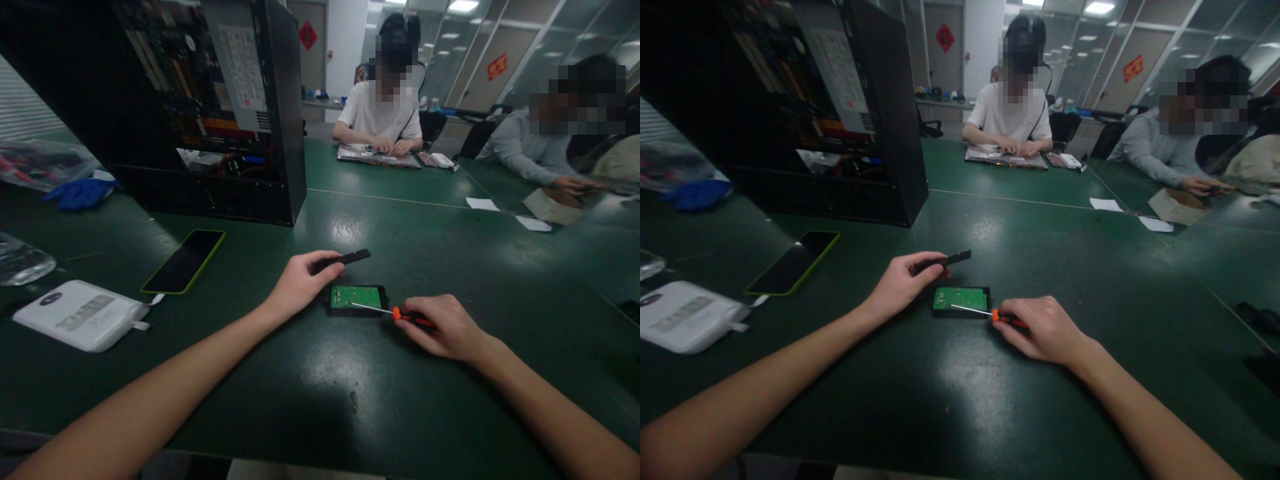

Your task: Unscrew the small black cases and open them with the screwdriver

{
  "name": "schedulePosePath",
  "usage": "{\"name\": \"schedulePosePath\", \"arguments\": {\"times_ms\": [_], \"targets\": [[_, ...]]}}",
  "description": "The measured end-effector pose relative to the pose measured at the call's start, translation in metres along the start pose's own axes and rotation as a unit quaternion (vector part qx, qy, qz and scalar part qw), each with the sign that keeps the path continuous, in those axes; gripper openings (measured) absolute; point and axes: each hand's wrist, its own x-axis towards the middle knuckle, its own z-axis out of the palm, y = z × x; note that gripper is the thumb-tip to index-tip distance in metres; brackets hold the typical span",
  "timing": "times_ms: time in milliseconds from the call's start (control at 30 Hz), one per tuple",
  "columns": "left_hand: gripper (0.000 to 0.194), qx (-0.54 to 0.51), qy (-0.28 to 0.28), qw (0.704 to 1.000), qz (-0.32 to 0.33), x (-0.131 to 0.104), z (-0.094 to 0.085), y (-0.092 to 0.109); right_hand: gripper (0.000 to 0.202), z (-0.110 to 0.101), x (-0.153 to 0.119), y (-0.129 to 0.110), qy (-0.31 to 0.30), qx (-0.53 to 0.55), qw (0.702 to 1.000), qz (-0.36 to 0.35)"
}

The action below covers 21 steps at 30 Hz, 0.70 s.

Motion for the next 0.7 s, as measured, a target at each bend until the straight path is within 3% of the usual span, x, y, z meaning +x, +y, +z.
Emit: {"name": "schedulePosePath", "arguments": {"times_ms": [233, 400, 533, 700], "targets": [[0.066, 0.039, 0.007, 0.999, -0.016, 0.008, -0.009, 0.0, 0.017, -0.003, 0.001, 0.004, 0.031, -0.018, 0.999, 0.029], [0.051, 0.059, 0.004, 0.997, -0.042, 0.012, -0.015, -0.001, 0.022, 0.001, 0.0, 0.01, 0.03, -0.035, 0.996, 0.082], [0.043, 0.169, 0.005, 0.985, -0.018, 0.017, -0.022, -0.01, 0.028, 0.006, 0.002, 0.015, 0.008, -0.044, 0.986, 0.158], [0.035, 0.325, -0.009, 0.944, 0.055, 0.02, -0.028, -0.019, 0.028, 0.01, 0.006, 0.016, -0.039, -0.049, 0.978, 0.2]]}}
